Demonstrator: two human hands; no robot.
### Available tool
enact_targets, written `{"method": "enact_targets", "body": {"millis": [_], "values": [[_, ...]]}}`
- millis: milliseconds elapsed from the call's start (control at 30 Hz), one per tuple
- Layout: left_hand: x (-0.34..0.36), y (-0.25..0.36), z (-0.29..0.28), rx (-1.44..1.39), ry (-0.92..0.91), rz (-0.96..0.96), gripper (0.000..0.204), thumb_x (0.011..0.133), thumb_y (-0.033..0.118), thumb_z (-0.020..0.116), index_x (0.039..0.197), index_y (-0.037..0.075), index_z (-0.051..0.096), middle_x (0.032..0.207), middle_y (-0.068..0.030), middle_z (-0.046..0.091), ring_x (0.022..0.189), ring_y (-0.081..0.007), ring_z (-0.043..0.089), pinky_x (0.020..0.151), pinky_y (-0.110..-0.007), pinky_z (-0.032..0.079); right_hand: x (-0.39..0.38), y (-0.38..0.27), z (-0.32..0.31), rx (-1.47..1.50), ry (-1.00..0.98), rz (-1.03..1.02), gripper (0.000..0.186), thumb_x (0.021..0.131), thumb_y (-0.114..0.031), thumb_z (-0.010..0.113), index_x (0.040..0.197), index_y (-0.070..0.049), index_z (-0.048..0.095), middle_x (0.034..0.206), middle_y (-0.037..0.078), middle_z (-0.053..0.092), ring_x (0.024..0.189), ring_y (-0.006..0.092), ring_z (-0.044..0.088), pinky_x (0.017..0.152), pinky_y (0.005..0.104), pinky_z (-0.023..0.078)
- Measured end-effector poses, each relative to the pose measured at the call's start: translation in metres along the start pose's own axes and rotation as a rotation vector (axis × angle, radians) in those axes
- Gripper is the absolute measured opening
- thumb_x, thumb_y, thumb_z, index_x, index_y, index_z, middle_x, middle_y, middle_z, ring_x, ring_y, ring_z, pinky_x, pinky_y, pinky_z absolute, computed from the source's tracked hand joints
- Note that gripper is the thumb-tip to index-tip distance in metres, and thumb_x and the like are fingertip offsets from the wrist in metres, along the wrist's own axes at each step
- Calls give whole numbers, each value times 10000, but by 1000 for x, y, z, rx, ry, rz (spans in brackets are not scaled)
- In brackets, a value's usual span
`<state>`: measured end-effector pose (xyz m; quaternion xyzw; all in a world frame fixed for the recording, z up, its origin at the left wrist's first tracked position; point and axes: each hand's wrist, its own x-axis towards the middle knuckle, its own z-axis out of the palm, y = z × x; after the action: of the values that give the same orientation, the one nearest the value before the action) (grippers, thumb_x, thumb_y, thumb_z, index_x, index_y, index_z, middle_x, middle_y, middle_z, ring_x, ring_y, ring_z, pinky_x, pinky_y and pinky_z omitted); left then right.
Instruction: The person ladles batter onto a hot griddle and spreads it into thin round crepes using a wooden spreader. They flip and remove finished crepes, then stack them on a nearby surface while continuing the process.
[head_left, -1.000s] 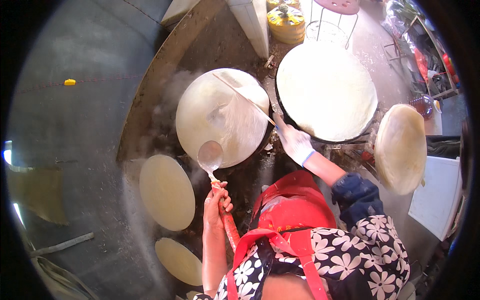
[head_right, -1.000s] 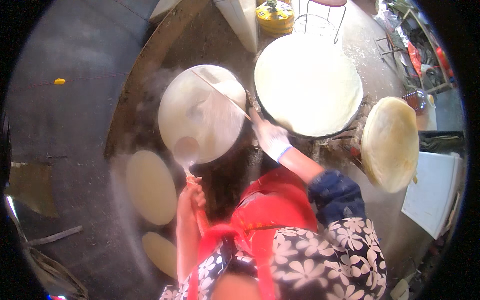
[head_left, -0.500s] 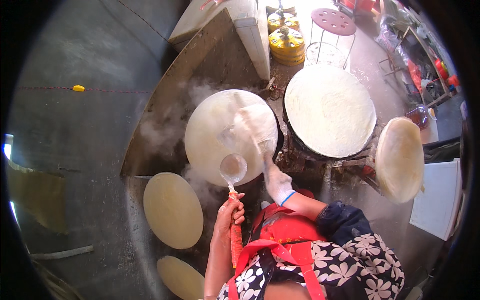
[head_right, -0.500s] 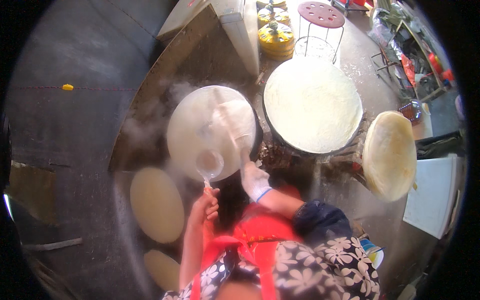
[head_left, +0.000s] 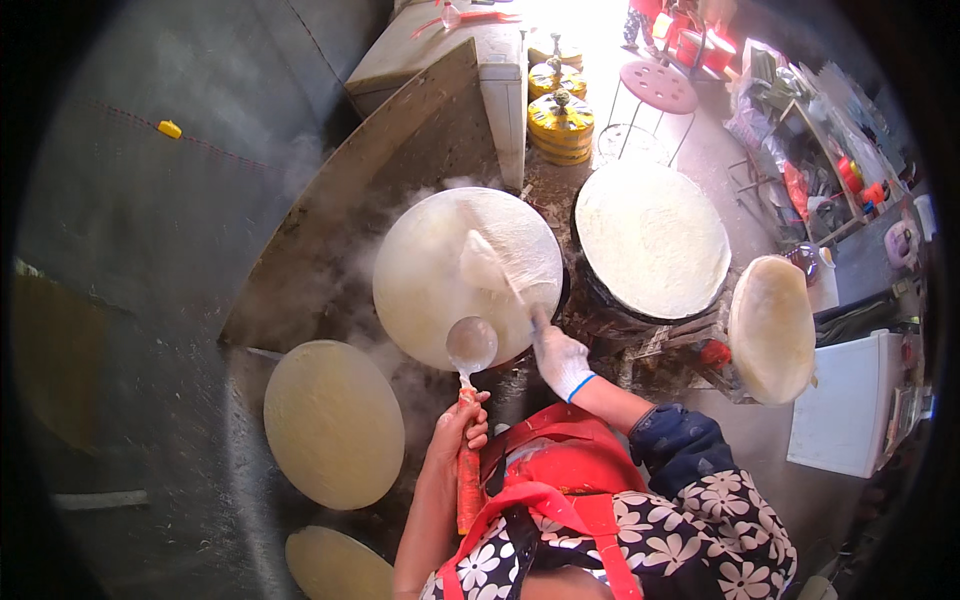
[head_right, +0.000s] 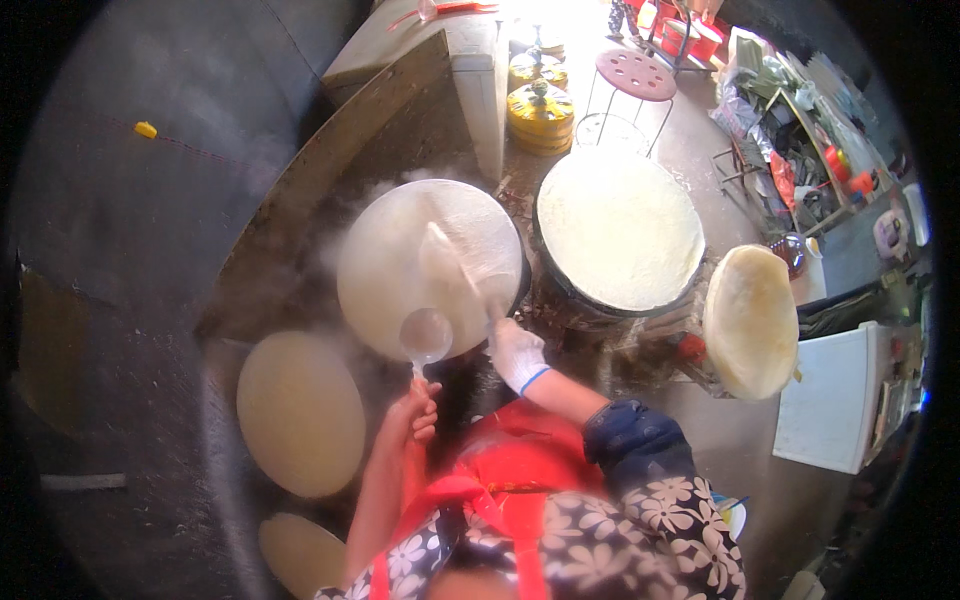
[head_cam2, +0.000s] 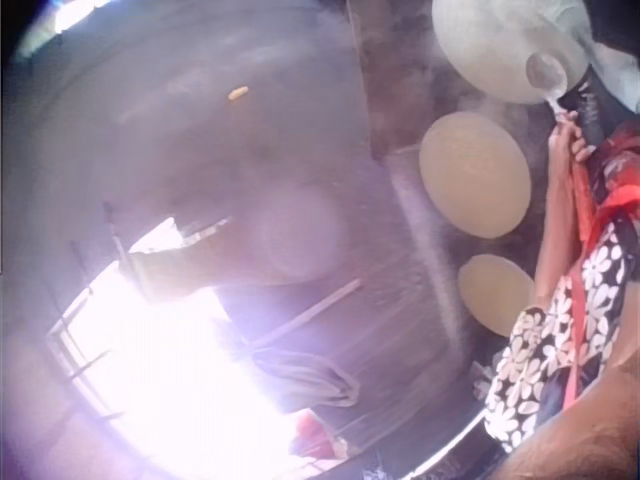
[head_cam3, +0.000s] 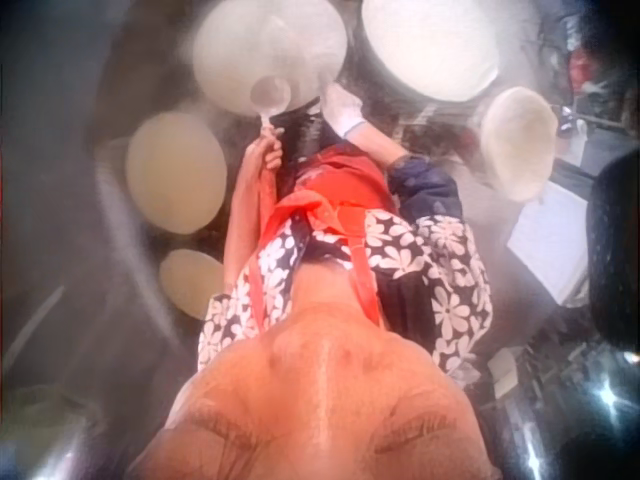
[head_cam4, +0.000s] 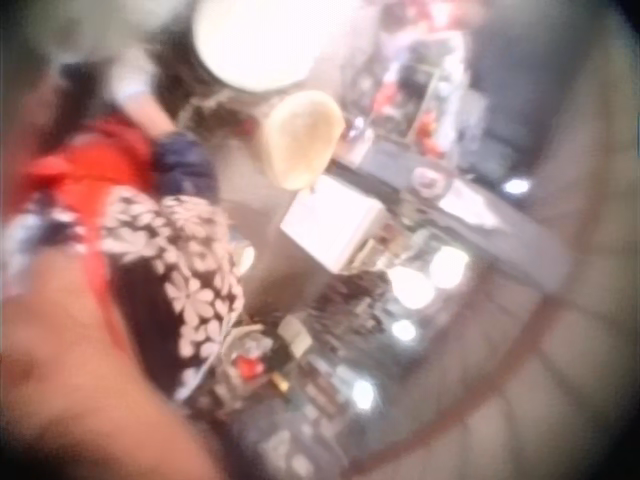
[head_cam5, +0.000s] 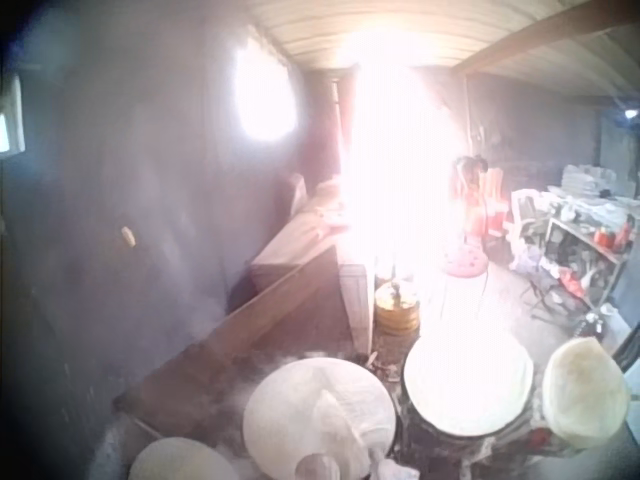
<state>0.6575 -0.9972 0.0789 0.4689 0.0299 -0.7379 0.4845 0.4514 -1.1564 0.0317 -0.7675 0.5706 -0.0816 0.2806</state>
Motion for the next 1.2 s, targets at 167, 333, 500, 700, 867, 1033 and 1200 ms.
{"method": "enact_targets", "body": {"millis": [167, 333, 500, 700, 867, 1033, 1200], "values": [[16, 5, -9, -30, -32, 17, 274, 1074, 145, 625, 1314, 19, 586, 814, -26, 567, 538, -63, 443, 444, -229, 384, -14, -17, -20, -137, -50, -96, 570, 1071, -275, 522, 1611, -203, 354, 1094, 265, 720, 958, 479, 721, 782, 599, 554], [41, 15, -1, -19, 18, 103, 260, 1060, 185, 650, 1265, 36, 592, 808, -27, 559, 536, -92, 463, 456, -273, 417, -58, 9, 18, 145, 200, 126, 621, 1072, -145, 545, 1655, -105, 333, 1184, 325, 694, 1023, 501, 691, 862, 564, 541], [75, 55, 12, 18, 164, 320, 200, 1067, 232, 645, 1104, 52, 566, 830, -32, 552, 563, -102, 497, 472, -297, 459, -50, -20, 32, 68, 45, -83, 604, 1054, -153, 570, 1630, -127, 389, 1185, 314, 701, 996, 457, 726, 804, 529, 572], [96, 116, 31, 93, 337, 448, 294, 1089, 351, 606, 1056, 74, 510, 841, -60, 542, 570, -117, 523, 500, -326, 524, 25, -20, -9, 28, 7, -146, 549, 1058, -158, 554, 1594, -113, 441, 1106, 315, 711, 1018, 474, 712, 818, 545, 562], [81, 87, 20, 82, 297, 335, 362, 1102, 446, 561, 1122, 92, 486, 835, -62, 536, 552, -126, 514, 485, -330, 505, 15, 15, -27, 49, -107, -431, 571, 1048, -188, 575, 1599, -122, 440, 990, 284, 717, 928, 463, 714, 794, 529, 564], [28, 13, 31, -99, 386, 180, 284, 1082, 352, 598, 1166, 116, 465, 807, -58, 551, 515, -125, 486, 447, -318, 450, -15, 48, -70, -48, -408, -404, 614, 1060, -203, 545, 1641, -130, 356, 1068, 289, 717, 949, 446, 720, 794, 528, 570], [35, -14, 64, -248, 371, 274, 227, 1061, 276, 615, 1133, 121, 465, 775, -57, 552, 486, -120, 465, 433, -318, 427, -33, 76, -15, 249, -181, -343, 559, 1071, -154, 540, 1620, -113, 442, 815, 182, 697, 709, 334, 721, 672, 420, 560]]}}
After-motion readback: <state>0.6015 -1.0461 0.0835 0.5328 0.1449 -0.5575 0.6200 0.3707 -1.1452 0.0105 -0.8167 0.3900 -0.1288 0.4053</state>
